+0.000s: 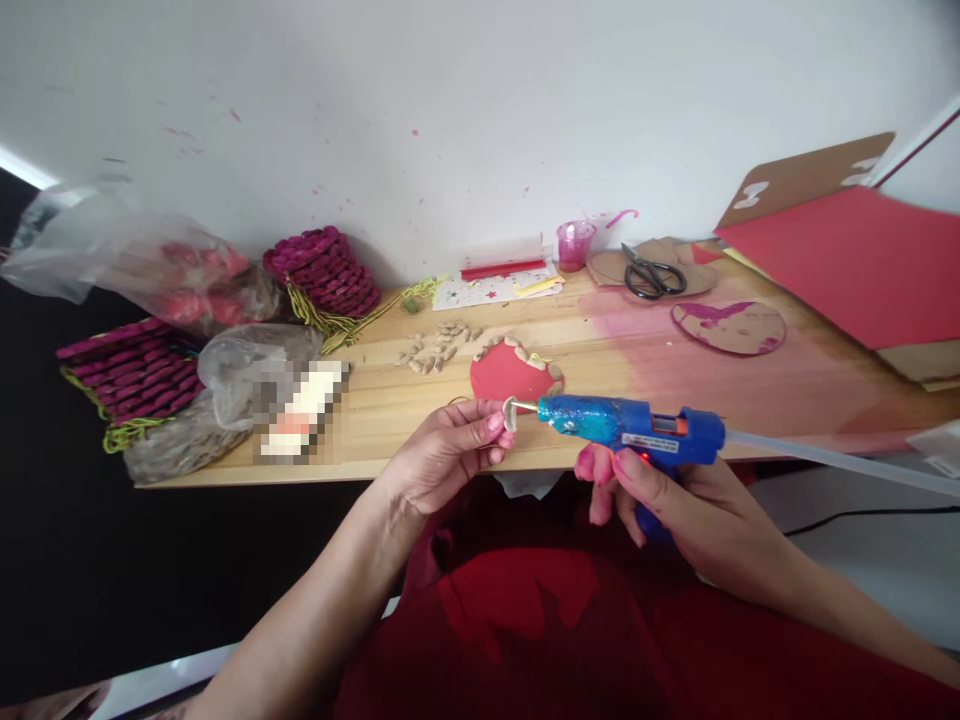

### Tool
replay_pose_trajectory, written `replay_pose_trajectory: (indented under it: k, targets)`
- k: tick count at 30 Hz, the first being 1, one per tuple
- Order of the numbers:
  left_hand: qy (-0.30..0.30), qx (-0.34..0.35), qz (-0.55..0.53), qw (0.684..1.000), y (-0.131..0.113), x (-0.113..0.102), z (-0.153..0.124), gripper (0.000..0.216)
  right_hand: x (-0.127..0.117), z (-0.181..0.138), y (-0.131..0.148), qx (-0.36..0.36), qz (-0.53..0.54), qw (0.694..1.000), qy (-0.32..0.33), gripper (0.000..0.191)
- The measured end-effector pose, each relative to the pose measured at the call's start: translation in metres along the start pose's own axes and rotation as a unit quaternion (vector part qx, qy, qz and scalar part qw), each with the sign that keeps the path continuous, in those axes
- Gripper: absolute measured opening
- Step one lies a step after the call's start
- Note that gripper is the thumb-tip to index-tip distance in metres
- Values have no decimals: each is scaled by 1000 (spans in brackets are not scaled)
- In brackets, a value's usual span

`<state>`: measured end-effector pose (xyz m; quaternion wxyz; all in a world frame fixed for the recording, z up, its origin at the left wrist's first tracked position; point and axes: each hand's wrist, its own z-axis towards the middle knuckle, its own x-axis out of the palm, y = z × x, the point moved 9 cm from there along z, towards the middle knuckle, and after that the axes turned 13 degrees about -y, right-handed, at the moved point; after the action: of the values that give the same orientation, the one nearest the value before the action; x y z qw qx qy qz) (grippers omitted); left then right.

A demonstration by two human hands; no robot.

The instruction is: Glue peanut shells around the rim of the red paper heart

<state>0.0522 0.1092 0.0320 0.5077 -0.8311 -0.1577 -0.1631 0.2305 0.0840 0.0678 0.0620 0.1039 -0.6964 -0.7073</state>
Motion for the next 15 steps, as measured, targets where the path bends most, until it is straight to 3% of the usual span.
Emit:
replay_pose_trajectory:
  k: [15]
  targets:
    - [-16, 3, -5, 1000, 1, 1, -7, 30, -3, -10, -1, -11, -41, 999, -8, 38]
